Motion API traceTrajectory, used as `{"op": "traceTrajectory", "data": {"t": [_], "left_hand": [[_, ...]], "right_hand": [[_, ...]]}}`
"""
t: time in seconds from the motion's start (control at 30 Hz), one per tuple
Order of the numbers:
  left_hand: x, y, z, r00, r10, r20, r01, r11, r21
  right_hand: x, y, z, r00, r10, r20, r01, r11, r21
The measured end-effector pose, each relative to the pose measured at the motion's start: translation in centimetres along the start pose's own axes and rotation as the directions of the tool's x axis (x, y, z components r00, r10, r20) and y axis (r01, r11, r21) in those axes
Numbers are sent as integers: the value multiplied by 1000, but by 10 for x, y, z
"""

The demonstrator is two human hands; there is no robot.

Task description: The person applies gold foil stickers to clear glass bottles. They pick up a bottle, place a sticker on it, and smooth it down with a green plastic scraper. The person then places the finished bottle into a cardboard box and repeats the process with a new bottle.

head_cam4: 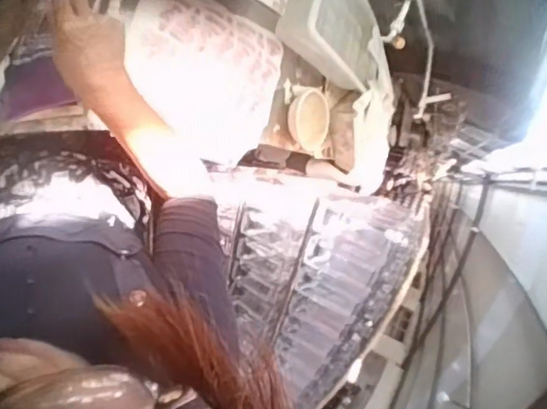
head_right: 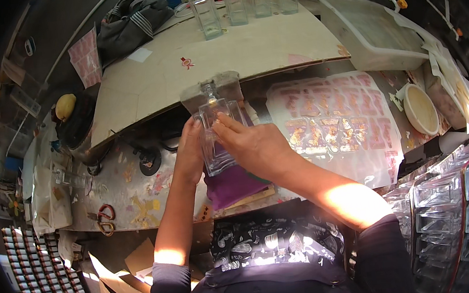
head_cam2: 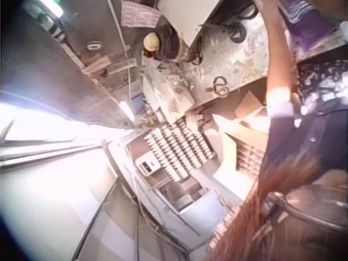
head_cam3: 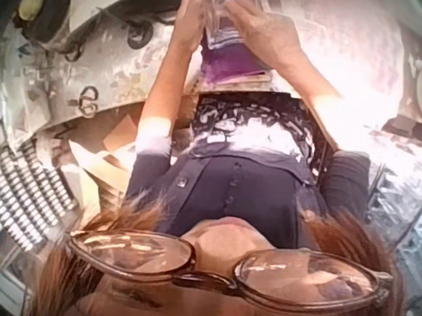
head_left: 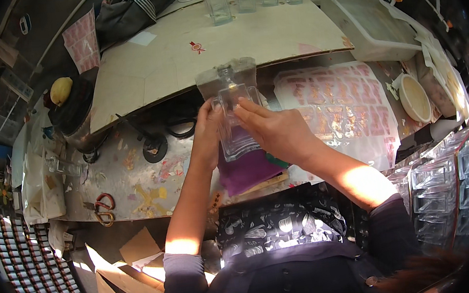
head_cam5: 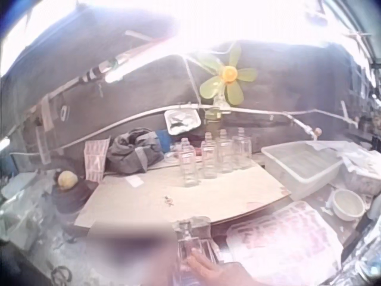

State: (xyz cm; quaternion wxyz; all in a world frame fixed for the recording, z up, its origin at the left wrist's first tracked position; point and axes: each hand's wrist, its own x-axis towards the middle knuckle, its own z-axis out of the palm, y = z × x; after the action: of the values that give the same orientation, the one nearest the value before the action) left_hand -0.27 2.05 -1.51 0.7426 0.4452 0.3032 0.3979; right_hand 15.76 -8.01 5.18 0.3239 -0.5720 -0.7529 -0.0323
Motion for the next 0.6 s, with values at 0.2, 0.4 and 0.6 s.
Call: {"op": "traceTrajectory", "data": {"t": [0.2, 0.4, 0.6], "left_hand": [[10, 13, 11, 993, 71, -99, -47, 972, 229], [19, 7, 15, 987, 106, -124, -51, 922, 383], [20, 13, 15, 983, 100, -151, -28, 906, 422]], "right_hand": [[-12, -10, 15, 998, -18, 61, 26, 992, -124], [-26, -13, 14, 996, -8, 91, 16, 995, -94], [-35, -11, -7, 929, 344, 137, -357, 732, 580]]}}
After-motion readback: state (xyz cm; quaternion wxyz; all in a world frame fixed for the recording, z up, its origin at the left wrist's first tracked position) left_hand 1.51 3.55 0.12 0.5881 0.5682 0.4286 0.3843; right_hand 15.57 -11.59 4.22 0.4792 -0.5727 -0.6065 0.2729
